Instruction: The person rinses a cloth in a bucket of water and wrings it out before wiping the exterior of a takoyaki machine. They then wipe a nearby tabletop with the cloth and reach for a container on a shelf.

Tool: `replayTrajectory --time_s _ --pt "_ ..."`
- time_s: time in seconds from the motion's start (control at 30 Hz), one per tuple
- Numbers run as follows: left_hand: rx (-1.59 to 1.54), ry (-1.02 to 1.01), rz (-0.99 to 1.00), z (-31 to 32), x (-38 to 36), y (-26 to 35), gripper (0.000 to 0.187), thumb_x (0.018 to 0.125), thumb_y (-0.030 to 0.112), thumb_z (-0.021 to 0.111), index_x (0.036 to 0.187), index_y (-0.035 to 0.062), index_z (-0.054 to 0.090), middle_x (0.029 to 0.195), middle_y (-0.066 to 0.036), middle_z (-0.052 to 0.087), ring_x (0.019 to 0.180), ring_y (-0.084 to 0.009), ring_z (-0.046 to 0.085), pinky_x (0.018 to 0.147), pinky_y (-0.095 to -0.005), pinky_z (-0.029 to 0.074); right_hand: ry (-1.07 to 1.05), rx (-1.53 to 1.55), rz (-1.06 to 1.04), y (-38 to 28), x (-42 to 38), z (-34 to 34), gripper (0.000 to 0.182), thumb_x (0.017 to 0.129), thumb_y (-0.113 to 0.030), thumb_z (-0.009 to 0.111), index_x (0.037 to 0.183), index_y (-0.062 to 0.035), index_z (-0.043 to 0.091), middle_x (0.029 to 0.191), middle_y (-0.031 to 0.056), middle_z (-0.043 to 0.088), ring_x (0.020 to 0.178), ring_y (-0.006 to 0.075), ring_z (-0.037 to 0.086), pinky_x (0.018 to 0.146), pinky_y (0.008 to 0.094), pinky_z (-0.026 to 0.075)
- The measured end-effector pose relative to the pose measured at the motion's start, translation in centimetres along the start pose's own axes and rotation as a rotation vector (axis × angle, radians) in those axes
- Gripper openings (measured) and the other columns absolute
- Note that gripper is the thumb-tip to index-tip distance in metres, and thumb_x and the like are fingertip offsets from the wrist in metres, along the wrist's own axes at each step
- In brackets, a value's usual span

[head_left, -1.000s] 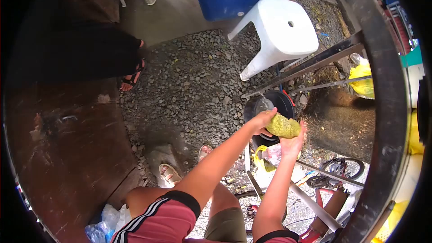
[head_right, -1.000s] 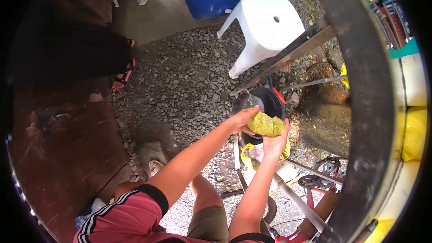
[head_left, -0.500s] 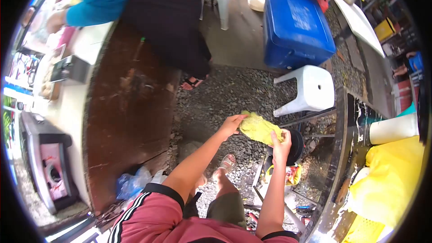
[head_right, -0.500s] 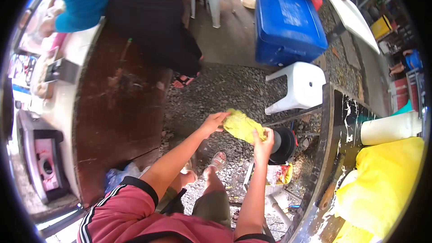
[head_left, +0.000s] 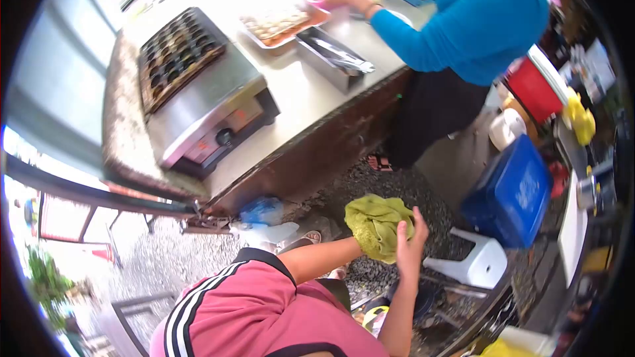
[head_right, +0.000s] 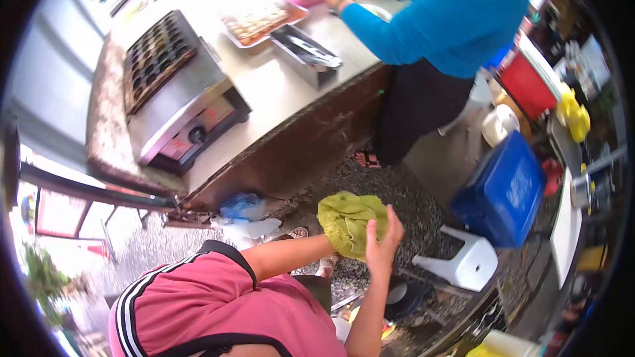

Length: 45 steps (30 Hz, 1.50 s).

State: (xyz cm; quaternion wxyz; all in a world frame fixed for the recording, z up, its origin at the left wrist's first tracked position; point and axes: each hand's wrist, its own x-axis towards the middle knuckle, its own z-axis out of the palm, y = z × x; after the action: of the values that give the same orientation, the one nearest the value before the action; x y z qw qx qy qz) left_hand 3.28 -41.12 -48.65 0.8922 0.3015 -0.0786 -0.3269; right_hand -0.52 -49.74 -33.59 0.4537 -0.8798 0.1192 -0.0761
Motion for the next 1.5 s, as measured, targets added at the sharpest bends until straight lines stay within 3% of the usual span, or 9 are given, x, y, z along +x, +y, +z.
replayTrajectory --time_s 0.1,0.4,0.47,0.6,0.87,1.13,1.3,1.4,1.5 --pt "0.189 0.293 -0.034 -0.1 -0.1 0.2 0.041 0.091 0.020 0.051 0.128 0.0033 0.049 0.124 -0.013 0.054 0.112 -0.0252 0.053 0.096 -0.0377 0.043 0.014 -0.206 -0.090 -1.2 -0.4 6.1 0.048 0.092 -0.031 0.056 0.131 -0.0039 0.049 0.129 0.0231 0.047 0.119 0.0354 0.045 0.106 0.0443 0.030" --pt "0.320 0.517 -0.249 5.1 -2.7 7.4 0.039 0.085 0.008 0.059 0.123 -0.0022 0.054 0.110 -0.007 0.059 0.100 -0.0146 0.055 0.091 -0.0317 0.044 -0.150 1.197 0.495 8.6 3.7 7.8 0.043 0.100 -0.032 0.036 0.120 0.0022 0.053 0.114 0.0156 0.059 0.100 0.0274 0.060 0.087 0.0401 0.049" --pt "0.075 0.705 -0.131 2.9 -3.4 6.8 0.043 0.089 0.038 0.058 0.117 0.0059 0.060 0.110 -0.008 0.062 0.101 -0.0201 0.057 0.089 -0.0358 0.046 -0.336 1.259 0.637 5.0 3.6 4.6 0.043 0.100 -0.031 0.038 0.131 -0.0010 0.045 0.127 0.0168 0.052 0.116 0.0283 0.053 0.097 0.0410 0.044" --pt "-0.271 0.699 -0.185 3.2 -4.5 8.3 0.057 0.087 0.062 0.050 0.113 0.0122 0.061 0.109 -0.008 0.063 0.103 -0.0243 0.058 0.091 -0.0426 0.045 -0.596 0.678 0.412 2.1 0.9 7.8 0.038 0.098 -0.021 0.046 0.131 -0.0019 0.041 0.127 0.0139 0.048 0.118 0.0224 0.046 0.099 0.0346 0.038" --pt "-0.204 0.838 0.234 4.6 -12.6 14.1 0.043 0.095 0.044 0.049 0.111 0.0050 0.059 0.100 -0.009 0.065 0.089 -0.0205 0.064 0.081 -0.0358 0.052 -1.158 0.047 -0.419 -6.6 4.1 6.0 0.047 0.080 -0.021 0.073 0.119 -0.0020 0.054 0.118 0.0154 0.054 0.106 0.0227 0.056 0.082 0.0295 0.049" --pt "0.410 1.578 0.947 4.8 -28.0 16.4 0.028 0.079 0.009 0.061 0.103 0.0030 0.046 0.093 -0.008 0.055 0.079 -0.0167 0.060 0.069 -0.0299 0.053 -1.233 0.055 -0.167 -5.4 5.9 6.4 0.035 0.087 -0.014 0.065 0.119 -0.0012 0.057 0.116 0.0095 0.059 0.098 0.0154 0.059 0.076 0.0285 0.052" --pt "1.364 1.906 0.513 -4.3 -28.2 12.2 0.034 0.083 0.006 0.052 0.116 0.0008 0.048 0.104 -0.020 0.057 0.100 -0.0351 0.057 0.091 -0.0416 0.045 -1.299 -0.046 -0.054 -1.5 4.8 6.0 0.032 0.087 -0.018 0.064 0.115 -0.0029 0.060 0.108 0.0092 0.064 0.094 0.0186 0.061 0.083 0.0324 0.049" --pt "1.183 1.570 -0.316 -11.1 -25.0 6.2 0.044 0.081 0.007 0.050 0.125 0.0045 0.047 0.105 -0.027 0.060 0.095 -0.0410 0.060 0.080 -0.0496 0.048 -1.343 -0.032 0.044 0.3 3.7 5.8 0.032 0.088 -0.017 0.063 0.116 -0.0025 0.060 0.107 0.0095 0.064 0.091 0.0161 0.061 0.080 0.0303 0.050" --pt "1.163 1.204 -0.456 -11.9 -21.3 3.5 0.040 0.073 0.012 0.063 0.113 0.0069 0.060 0.106 -0.020 0.063 0.099 -0.0337 0.062 0.083 -0.0423 0.051 -1.329 0.004 0.181 1.9 3.2 6.2 0.030 0.090 -0.018 0.061 0.117 -0.0026 0.059 0.108 0.0083 0.063 0.090 0.0138 0.059 0.077 0.0283 0.050"
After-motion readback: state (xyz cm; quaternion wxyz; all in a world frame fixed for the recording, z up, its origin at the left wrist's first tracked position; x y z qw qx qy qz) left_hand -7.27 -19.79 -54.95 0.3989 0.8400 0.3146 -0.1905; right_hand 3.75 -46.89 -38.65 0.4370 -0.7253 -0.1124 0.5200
